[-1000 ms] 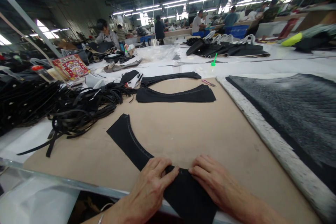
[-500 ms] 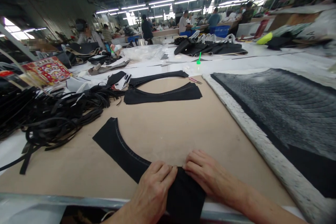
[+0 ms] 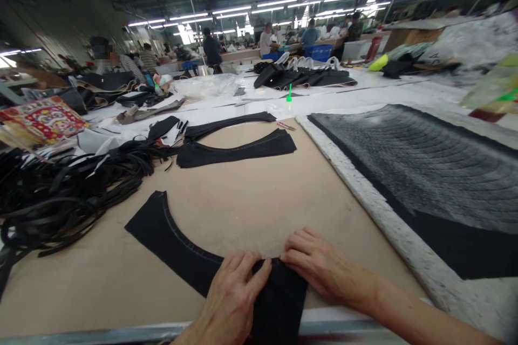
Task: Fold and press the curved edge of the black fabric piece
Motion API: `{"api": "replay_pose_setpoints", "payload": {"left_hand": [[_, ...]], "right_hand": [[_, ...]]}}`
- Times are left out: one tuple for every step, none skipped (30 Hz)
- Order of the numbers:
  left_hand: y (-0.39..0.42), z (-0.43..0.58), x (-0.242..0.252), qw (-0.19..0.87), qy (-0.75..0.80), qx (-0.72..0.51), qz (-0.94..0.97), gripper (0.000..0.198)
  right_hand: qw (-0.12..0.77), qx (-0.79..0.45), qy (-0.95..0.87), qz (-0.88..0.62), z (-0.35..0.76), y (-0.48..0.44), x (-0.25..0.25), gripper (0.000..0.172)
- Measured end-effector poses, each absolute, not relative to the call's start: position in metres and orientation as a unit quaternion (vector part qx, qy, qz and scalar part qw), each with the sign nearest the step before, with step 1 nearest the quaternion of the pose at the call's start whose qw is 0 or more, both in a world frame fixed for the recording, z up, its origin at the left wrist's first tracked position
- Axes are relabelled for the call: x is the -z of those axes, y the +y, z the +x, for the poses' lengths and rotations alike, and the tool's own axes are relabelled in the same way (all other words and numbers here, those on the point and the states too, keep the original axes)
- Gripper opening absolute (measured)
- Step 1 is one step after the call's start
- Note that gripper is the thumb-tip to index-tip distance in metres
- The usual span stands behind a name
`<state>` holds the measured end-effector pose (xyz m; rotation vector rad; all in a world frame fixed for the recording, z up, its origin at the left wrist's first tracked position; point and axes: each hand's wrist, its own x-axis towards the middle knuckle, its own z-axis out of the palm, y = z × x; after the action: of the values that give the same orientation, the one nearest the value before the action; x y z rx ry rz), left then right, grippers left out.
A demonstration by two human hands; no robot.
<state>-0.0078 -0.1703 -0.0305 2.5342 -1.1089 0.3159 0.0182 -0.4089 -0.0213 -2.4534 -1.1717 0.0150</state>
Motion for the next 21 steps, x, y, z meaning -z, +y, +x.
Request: {"api": "replay_pose_setpoints", "payload": {"left_hand": [[-0.172, -0.008, 0.029, 0.187, -0.396, -0.102, 0.893, 0.043], [-0.174, -0.007, 0.028, 0.195, -0.397, -0.090, 0.892, 0.042], [-0.176, -0.007, 0.027, 0.201, -0.395, -0.076, 0.893, 0.042], [-0.177, -0.007, 0.027, 0.202, -0.391, -0.064, 0.896, 0.042], [-0.178, -0.007, 0.027, 0.199, -0.388, -0.057, 0.898, 0.044], [-0.179, -0.007, 0.027, 0.194, -0.387, -0.052, 0.900, 0.047], [-0.179, -0.007, 0.028, 0.189, -0.386, -0.049, 0.902, 0.050], [-0.180, -0.007, 0.028, 0.184, -0.387, -0.046, 0.903, 0.052], [-0.180, -0.006, 0.028, 0.183, -0.385, -0.041, 0.904, 0.052], [-0.181, -0.006, 0.027, 0.185, -0.380, -0.035, 0.906, 0.050], [-0.183, -0.005, 0.026, 0.191, -0.369, -0.024, 0.909, 0.046], [-0.185, -0.004, 0.024, 0.199, -0.355, -0.012, 0.913, 0.040], [-0.187, -0.004, 0.023, 0.211, -0.340, 0.000, 0.916, 0.036], [-0.190, -0.003, 0.021, 0.225, -0.325, 0.011, 0.918, 0.032], [-0.193, -0.002, 0.019, 0.241, -0.312, 0.020, 0.919, 0.029], [-0.197, -0.001, 0.017, 0.257, -0.302, 0.027, 0.918, 0.029], [-0.200, 0.000, 0.016, 0.272, -0.294, 0.032, 0.916, 0.030], [-0.203, 0.000, 0.015, 0.285, -0.289, 0.037, 0.913, 0.032], [-0.205, 0.000, 0.015, 0.296, -0.284, 0.041, 0.911, 0.034], [-0.207, 0.000, 0.015, 0.305, -0.280, 0.044, 0.909, 0.036], [-0.209, 0.000, 0.015, 0.311, -0.278, 0.043, 0.908, 0.036]], "right_hand": [[0.208, -0.005, -0.422, -0.883, 0.018, -0.410, 0.021, 0.023], [0.209, -0.004, -0.421, -0.883, 0.017, -0.410, 0.021, 0.024], [0.211, -0.003, -0.420, -0.883, 0.017, -0.410, 0.020, 0.024], [0.215, -0.002, -0.418, -0.882, 0.016, -0.410, 0.020, 0.024], [0.219, 0.000, -0.415, -0.883, 0.015, -0.411, 0.019, 0.024], [0.223, 0.000, -0.412, -0.884, 0.014, -0.411, 0.018, 0.024], [0.226, -0.002, -0.407, -0.885, 0.014, -0.411, 0.017, 0.023], [0.232, -0.006, -0.403, -0.886, 0.014, -0.411, 0.015, 0.023], [0.239, -0.012, -0.396, -0.887, 0.014, -0.412, 0.014, 0.024], [0.247, -0.021, -0.388, -0.888, 0.014, -0.412, 0.011, 0.024], [0.255, -0.031, -0.380, -0.888, 0.015, -0.412, 0.009, 0.024], [0.263, -0.042, -0.373, -0.889, 0.015, -0.412, 0.007, 0.023], [0.268, -0.051, -0.367, -0.889, 0.015, -0.412, 0.004, 0.021], [0.270, -0.059, -0.362, -0.890, 0.016, -0.411, 0.003, 0.018], [0.270, -0.064, -0.357, -0.892, 0.016, -0.411, 0.001, 0.017], [0.269, -0.068, -0.353, -0.894, 0.016, -0.410, 0.000, 0.015], [0.269, -0.071, -0.348, -0.895, 0.016, -0.410, 0.000, 0.014], [0.268, -0.074, -0.344, -0.897, 0.015, -0.410, 0.000, 0.013], [0.267, -0.076, -0.341, -0.898, 0.015, -0.410, 0.001, 0.012], [0.267, -0.075, -0.340, -0.899, 0.015, -0.410, 0.002, 0.012], [0.265, -0.073, -0.342, -0.899, 0.015, -0.411, 0.003, 0.012]]}}
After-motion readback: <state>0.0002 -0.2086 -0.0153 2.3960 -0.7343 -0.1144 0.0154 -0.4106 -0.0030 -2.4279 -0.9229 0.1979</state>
